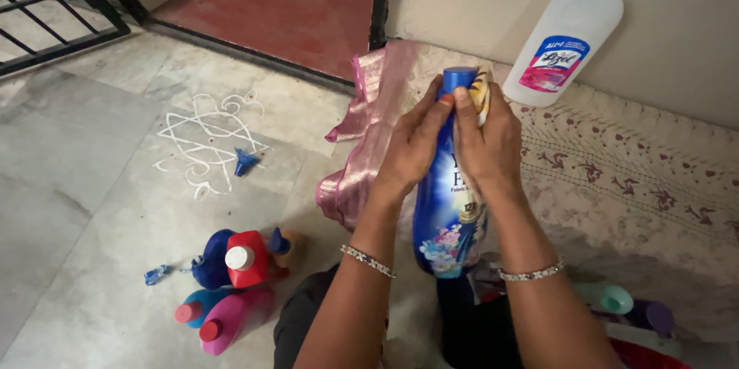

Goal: The person sits on the floor and wipes several plastic bottles with a cloth. They handle a white bottle with a blue cap, a blue bottle, and a beige pump bottle, wiping each one thoroughly before placing them on a nearby bench.

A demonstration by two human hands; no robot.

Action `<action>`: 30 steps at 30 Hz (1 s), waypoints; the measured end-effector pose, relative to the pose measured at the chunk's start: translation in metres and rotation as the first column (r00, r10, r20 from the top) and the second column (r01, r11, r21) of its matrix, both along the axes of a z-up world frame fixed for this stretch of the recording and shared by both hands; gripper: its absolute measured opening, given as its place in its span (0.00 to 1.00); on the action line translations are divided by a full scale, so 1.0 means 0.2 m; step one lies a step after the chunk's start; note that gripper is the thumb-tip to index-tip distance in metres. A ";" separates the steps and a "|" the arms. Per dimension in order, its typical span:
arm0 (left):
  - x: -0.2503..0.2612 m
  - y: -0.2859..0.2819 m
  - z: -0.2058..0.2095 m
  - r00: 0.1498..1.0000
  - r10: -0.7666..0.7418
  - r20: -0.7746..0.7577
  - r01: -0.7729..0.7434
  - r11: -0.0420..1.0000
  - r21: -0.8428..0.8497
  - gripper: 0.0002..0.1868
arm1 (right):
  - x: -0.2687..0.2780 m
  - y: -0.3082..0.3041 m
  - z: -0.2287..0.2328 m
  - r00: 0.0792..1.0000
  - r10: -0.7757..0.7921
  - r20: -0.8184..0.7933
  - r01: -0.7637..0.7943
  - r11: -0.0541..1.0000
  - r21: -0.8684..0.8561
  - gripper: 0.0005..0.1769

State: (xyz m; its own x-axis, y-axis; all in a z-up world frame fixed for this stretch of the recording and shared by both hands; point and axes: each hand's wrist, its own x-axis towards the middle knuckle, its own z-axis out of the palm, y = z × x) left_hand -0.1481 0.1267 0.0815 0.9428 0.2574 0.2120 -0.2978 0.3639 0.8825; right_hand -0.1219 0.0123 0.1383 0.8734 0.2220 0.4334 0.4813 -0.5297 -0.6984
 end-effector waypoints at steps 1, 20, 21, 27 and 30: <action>-0.01 -0.01 0.02 0.999 -0.033 0.003 0.033 0.999 -0.035 0.36 | 0.00 0.00 -0.01 0.998 -0.024 0.057 0.025 1.000 -0.017 0.24; 0.03 -0.06 -0.01 0.991 0.120 0.067 -0.125 0.988 0.087 0.30 | 0.04 -0.04 -0.10 0.938 0.314 0.146 -0.342 0.905 0.253 0.32; 0.02 -0.07 -0.01 0.992 0.100 0.075 -0.106 0.992 0.076 0.30 | 0.04 -0.04 -0.07 0.945 0.290 0.153 -0.319 0.921 0.225 0.31; -0.03 -0.13 0.06 0.998 0.064 0.030 -0.067 0.991 0.118 0.35 | 0.01 -0.06 -0.01 0.985 0.036 0.168 -0.074 0.971 0.229 0.22; -0.04 -0.16 0.09 0.997 0.039 0.064 -0.047 0.990 0.133 0.35 | 0.07 -0.07 -0.05 0.995 -0.079 0.061 0.050 0.924 0.380 0.20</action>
State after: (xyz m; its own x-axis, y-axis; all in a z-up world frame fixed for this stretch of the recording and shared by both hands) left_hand -0.1568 0.0952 0.0999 0.9157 0.2626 0.3043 -0.3656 0.2293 0.9021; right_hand -0.1080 -0.0026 0.1277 0.8428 -0.0264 0.5375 0.5126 -0.2650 -0.8167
